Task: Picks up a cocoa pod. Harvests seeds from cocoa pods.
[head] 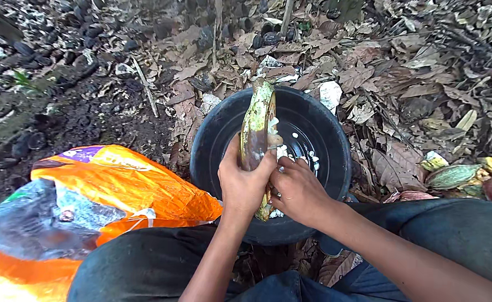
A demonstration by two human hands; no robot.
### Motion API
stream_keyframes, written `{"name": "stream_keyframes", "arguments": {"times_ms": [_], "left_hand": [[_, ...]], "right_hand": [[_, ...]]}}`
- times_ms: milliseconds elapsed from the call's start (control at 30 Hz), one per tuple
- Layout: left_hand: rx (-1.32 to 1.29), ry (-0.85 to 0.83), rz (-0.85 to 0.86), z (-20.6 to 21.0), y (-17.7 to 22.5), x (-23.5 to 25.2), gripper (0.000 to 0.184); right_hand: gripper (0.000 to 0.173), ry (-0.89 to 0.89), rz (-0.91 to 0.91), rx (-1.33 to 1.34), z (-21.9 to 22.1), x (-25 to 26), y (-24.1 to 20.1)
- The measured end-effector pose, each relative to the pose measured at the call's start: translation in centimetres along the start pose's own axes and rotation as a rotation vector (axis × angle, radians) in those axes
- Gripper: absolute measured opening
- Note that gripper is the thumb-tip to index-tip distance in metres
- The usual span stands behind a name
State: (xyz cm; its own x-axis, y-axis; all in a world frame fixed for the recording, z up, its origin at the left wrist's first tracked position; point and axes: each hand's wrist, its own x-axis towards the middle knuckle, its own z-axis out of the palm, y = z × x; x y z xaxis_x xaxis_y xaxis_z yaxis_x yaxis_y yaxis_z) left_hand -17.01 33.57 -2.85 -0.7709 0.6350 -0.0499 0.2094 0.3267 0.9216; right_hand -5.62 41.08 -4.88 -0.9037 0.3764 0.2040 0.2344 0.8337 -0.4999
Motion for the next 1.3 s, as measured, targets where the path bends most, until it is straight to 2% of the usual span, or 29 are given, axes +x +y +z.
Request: {"name": "stream_keyframes", "arguments": {"times_ms": [233,400,567,733,867,1000,1133,1167,1233,1300], "left_hand": [[-0.201,-0.032,-0.055,-0.5,0.3,-0.1,0.044],[-0.303,-0.072,-0.107,-0.9,-0.2,0.0,0.038],[-0.323,-0.071,-0.116,-1.1,-0.5,0.1,0.035],[-0.316,-0.077,-0.163,-0.8,-0.8,0.2,0.036],[-0.271,-0.094,-0.172,0.1,-1.4,0.2,0.035],[-0.234,-0.073,-0.156,1.0,-1.9,0.3,0.036],[-0.205,-0.052,-0.132,1.5,-2.1,0.4,0.037],[-0.19,-0.052,-0.122,1.6,-2.1,0.5,0.037],[-0.193,-0.06,-0.123,1.4,-1.8,0.5,0.038],[-0.227,-0.072,-0.163,1.3,-1.6,0.6,0.038]], "right_hand": [[0.022,0.121,-0.118,0.111,0.5,-0.2,0.7],[0.02,0.097,-0.133,0.142,0.1,-0.2,0.4],[0.017,-0.118,-0.072,0.096,-0.6,0.0,-0.4],[0.034,-0.508,0.044,0.045,-2.9,1.0,-1.3],[0.045,-0.653,0.2,0.007,-2.9,1.5,-1.9],[0.053,-0.629,0.323,0.005,-2.4,1.5,-2.0],[0.047,-0.513,0.374,-0.019,-1.7,1.0,-1.8],[0.044,-0.462,0.367,-0.012,-1.5,0.7,-1.5],[0.029,-0.241,0.312,-0.009,-0.6,0.0,-0.2],[0.027,-0.075,0.284,0.037,0.1,-0.3,1.3]]}}
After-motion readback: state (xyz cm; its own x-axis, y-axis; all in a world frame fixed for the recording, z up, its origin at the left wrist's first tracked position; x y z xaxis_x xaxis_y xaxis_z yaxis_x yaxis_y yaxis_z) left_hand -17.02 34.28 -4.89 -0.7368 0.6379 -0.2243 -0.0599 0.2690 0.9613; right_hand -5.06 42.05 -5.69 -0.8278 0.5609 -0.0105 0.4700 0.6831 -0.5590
